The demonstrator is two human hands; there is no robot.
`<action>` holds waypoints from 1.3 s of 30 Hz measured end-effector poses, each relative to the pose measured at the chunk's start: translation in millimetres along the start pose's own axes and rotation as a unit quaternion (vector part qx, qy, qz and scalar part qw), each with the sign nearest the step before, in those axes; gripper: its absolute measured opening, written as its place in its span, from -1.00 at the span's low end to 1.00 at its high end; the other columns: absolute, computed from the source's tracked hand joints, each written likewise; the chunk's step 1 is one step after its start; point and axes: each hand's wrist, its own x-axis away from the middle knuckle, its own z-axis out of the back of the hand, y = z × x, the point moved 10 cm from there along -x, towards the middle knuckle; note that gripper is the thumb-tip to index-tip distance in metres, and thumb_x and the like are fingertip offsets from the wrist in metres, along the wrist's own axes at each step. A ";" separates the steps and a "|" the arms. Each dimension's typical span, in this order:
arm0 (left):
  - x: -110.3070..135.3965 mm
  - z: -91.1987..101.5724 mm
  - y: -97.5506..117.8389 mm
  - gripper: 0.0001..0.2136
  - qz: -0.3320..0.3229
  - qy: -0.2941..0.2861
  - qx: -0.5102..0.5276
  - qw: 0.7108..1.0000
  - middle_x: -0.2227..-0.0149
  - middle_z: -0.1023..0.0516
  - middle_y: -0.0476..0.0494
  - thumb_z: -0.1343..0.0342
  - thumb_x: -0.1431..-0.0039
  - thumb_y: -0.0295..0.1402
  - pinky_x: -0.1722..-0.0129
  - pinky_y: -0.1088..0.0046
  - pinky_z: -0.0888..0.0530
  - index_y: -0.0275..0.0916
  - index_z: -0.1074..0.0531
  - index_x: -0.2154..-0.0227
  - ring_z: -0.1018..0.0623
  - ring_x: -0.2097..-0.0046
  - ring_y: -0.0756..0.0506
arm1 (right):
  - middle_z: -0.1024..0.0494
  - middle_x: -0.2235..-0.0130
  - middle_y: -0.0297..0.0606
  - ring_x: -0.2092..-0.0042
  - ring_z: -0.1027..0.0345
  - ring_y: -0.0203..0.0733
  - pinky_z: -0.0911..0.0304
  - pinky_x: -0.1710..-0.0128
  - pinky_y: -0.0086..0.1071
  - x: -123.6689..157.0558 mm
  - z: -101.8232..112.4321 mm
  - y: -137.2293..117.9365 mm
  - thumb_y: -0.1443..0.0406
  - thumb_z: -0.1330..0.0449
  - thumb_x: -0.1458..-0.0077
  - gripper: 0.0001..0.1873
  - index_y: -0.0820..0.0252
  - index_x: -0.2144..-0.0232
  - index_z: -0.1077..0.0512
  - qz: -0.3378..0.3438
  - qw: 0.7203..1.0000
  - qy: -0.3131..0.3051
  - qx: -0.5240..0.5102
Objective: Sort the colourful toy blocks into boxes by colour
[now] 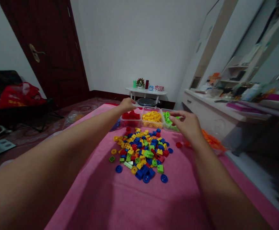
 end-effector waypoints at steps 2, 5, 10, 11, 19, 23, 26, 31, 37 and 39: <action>9.4 -12.0 19.1 -0.85 -0.072 -0.004 -0.104 0.992 0.32 -0.56 -0.19 -0.24 0.20 -0.48 0.04 0.44 -0.35 -0.31 -0.55 0.45 -0.48 0.09 -0.17 | -0.59 0.36 -0.16 0.39 -0.43 -0.15 -0.30 0.37 -0.32 -0.3 -4.8 7.7 0.23 -0.19 0.07 -0.73 0.25 0.33 -0.56 -0.003 0.999 -0.017 0.038; 36.8 -42.4 43.2 -0.80 -0.157 -0.054 -0.164 0.972 0.27 -0.58 -0.19 -0.18 0.09 -0.41 0.05 0.42 -0.35 -0.29 -0.58 0.34 -0.51 0.13 -0.15 | -0.59 0.37 -0.17 0.38 -0.44 -0.15 -0.30 0.37 -0.34 2.3 -22.7 16.9 0.26 -0.19 0.08 -0.76 0.24 0.35 -0.56 -0.009 0.994 -0.079 0.074; 94.8 -85.7 43.8 -0.75 -0.157 -0.174 -0.118 0.965 0.32 -0.61 -0.15 -0.12 0.03 -0.38 0.26 0.49 -0.41 -0.29 -0.57 0.27 -0.54 0.30 -0.09 | -0.60 0.37 -0.24 0.36 -0.44 -0.21 -0.28 0.38 -0.41 14.7 -61.9 22.1 0.36 -0.20 0.11 -0.81 0.19 0.38 -0.56 0.003 0.975 -0.212 0.072; 106.1 -92.0 42.7 -0.75 -0.164 -0.193 -0.113 0.961 0.31 -0.61 -0.14 -0.11 0.02 -0.39 0.27 0.50 -0.41 -0.28 -0.57 0.26 -0.54 0.30 -0.08 | -0.59 0.39 -0.25 0.37 -0.43 -0.22 -0.28 0.39 -0.42 18.5 -69.2 22.7 0.39 -0.20 0.13 -0.81 0.19 0.39 -0.57 0.008 0.967 -0.241 0.077; 141.9 -97.2 28.4 -0.70 -0.170 -0.148 -0.159 0.961 0.30 -0.61 -0.15 -0.09 0.13 -0.54 0.14 0.47 -0.38 -0.14 -0.58 0.32 -0.53 0.22 -0.11 | -0.58 0.39 -0.34 0.40 -0.40 -0.25 -0.25 0.41 -0.46 51.9 -107.0 9.7 0.44 -0.25 0.24 -0.65 0.15 0.29 -0.56 0.055 0.920 -0.379 0.080; 145.4 -96.0 27.2 -0.73 -0.143 -0.146 -0.173 0.963 0.32 -0.60 -0.21 -0.05 0.11 -0.51 0.18 0.43 -0.39 -0.18 -0.58 0.36 -0.53 0.26 -0.14 | -0.58 0.35 -0.34 0.36 -0.39 -0.25 -0.23 0.34 -0.45 63.4 -125.8 -2.5 0.50 -0.17 0.26 -0.58 0.14 0.27 -0.55 0.116 0.909 -0.388 0.096; 144.5 -94.0 25.5 -0.73 -0.125 -0.134 -0.165 0.969 0.33 -0.60 -0.19 -0.07 0.15 -0.50 0.16 0.41 -0.39 -0.16 -0.58 0.36 -0.52 0.22 -0.16 | -0.57 0.32 -0.31 0.31 -0.38 -0.24 -0.21 0.31 -0.46 63.0 -130.9 -1.6 0.51 -0.15 0.26 -0.64 0.18 0.34 -0.53 0.122 0.914 -0.369 0.117; 139.5 -94.4 17.7 -0.73 -0.099 -0.123 -0.155 0.975 0.35 -0.59 -0.13 -0.11 0.20 -0.50 0.17 0.44 -0.38 -0.14 -0.58 0.39 -0.50 0.23 -0.14 | -0.50 0.45 -0.35 0.43 -0.31 -0.28 -0.11 0.47 -0.48 50.0 -109.8 3.9 0.38 -0.27 0.26 -0.76 0.21 0.40 -0.46 0.068 0.929 -0.324 0.165; 137.9 -95.6 15.1 -0.77 -0.099 -0.121 -0.189 0.970 0.36 -0.57 -0.16 -0.15 0.12 -0.37 0.25 0.38 -0.41 -0.08 -0.58 0.34 -0.51 0.24 -0.19 | -0.45 0.51 -0.42 0.49 -0.24 -0.33 -0.07 0.50 -0.49 56.4 -102.8 -26.0 0.46 -0.22 0.29 -0.69 0.14 0.38 -0.50 0.111 0.916 -0.367 0.119; 138.5 -96.2 15.4 -0.80 -0.100 -0.123 -0.192 0.969 0.37 -0.57 -0.18 -0.15 0.09 -0.31 0.26 0.37 -0.41 -0.08 -0.58 0.35 -0.51 0.24 -0.21 | -0.49 0.46 -0.42 0.47 -0.26 -0.33 -0.09 0.47 -0.50 64.0 -111.0 -34.3 0.51 -0.17 0.31 -0.65 0.12 0.39 -0.51 0.134 0.906 -0.391 0.090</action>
